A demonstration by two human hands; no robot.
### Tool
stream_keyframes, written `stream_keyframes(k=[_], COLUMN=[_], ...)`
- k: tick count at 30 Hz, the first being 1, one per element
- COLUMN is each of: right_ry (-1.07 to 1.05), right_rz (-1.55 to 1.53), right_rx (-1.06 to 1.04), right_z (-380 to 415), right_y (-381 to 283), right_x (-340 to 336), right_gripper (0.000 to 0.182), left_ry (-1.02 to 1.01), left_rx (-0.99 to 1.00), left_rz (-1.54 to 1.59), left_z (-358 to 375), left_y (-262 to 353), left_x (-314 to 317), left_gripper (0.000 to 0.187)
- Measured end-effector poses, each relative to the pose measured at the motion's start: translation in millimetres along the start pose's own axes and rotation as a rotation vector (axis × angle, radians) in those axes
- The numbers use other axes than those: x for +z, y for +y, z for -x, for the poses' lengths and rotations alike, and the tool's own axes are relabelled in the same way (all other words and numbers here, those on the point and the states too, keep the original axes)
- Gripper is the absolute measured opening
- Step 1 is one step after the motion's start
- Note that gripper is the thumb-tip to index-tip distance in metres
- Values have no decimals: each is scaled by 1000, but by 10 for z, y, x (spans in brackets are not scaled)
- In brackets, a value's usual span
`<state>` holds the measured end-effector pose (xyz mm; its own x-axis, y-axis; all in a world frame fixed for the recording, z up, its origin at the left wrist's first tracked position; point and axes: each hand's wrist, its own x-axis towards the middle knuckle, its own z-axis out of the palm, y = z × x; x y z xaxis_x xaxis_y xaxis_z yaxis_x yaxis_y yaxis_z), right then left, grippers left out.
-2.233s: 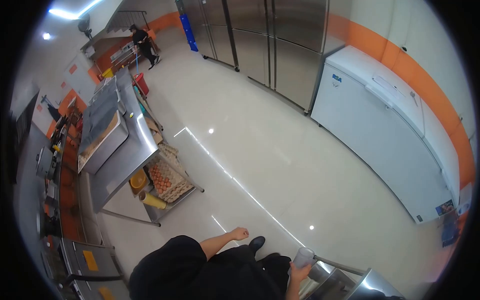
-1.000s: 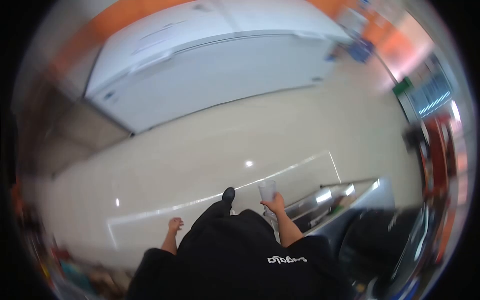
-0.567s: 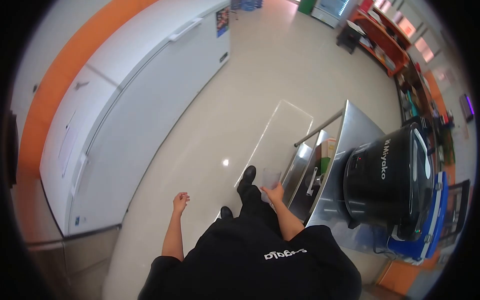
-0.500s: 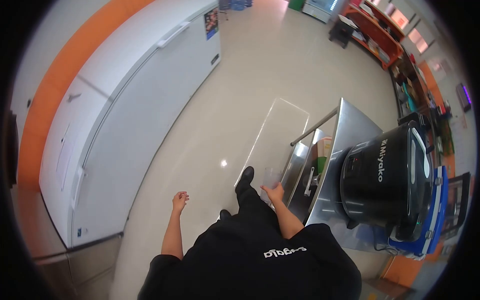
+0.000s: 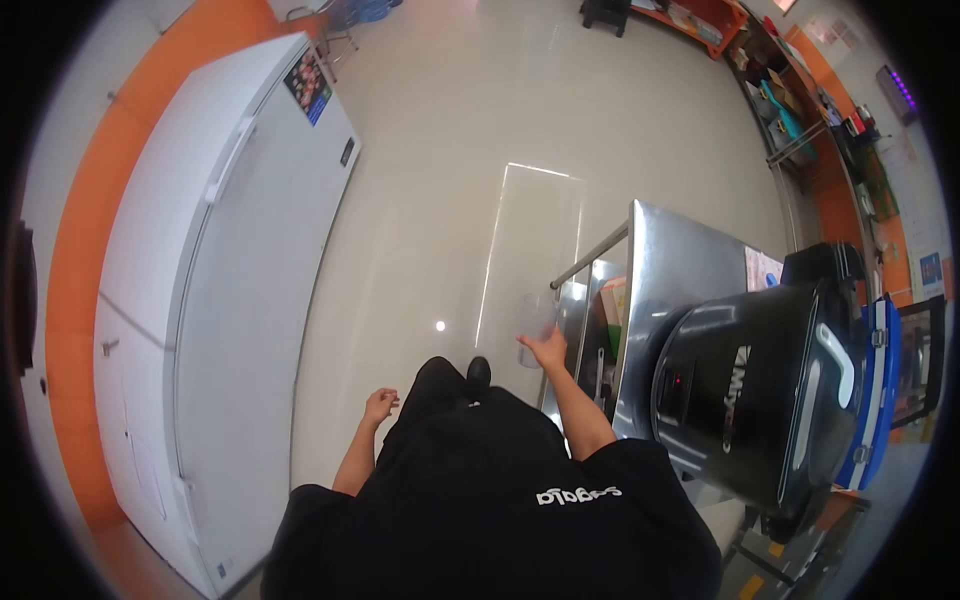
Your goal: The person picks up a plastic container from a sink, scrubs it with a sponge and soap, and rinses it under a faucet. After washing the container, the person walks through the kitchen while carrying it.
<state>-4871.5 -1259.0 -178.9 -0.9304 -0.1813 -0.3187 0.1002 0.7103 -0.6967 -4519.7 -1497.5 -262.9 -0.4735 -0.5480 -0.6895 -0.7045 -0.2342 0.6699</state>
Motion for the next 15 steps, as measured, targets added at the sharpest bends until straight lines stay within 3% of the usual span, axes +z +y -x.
stream_keyframes(k=[3, 6, 9, 11, 12, 15], right_ry=[-31, -28, -38, -123, -73, 56], right_rz=[12, 118, 311, 386, 387, 266], right_rx=[46, 3, -15, 58, 144, 298], right_z=[-309, -521, -736, -893, -921, -967], right_y=[165, 229, 393, 410, 298, 69], right_x=[104, 119, 103, 13, -37, -106], right_gripper=[71, 71, 77, 80, 81, 81], left_ry=[27, -37, -154, -205, -214, -266], left_rx=[154, 28, -198, -135, -233, -130], left_rz=[-226, -290, -234, -431, -414, -370], left_z=[-526, -1113, -1504, -1780, -1930, -2693], left_y=[129, 294, 962, 1518, 1834, 2477], left_x=[-146, -258, -316, -389, -383, -359], left_gripper=[36, 28, 22, 25, 26, 25])
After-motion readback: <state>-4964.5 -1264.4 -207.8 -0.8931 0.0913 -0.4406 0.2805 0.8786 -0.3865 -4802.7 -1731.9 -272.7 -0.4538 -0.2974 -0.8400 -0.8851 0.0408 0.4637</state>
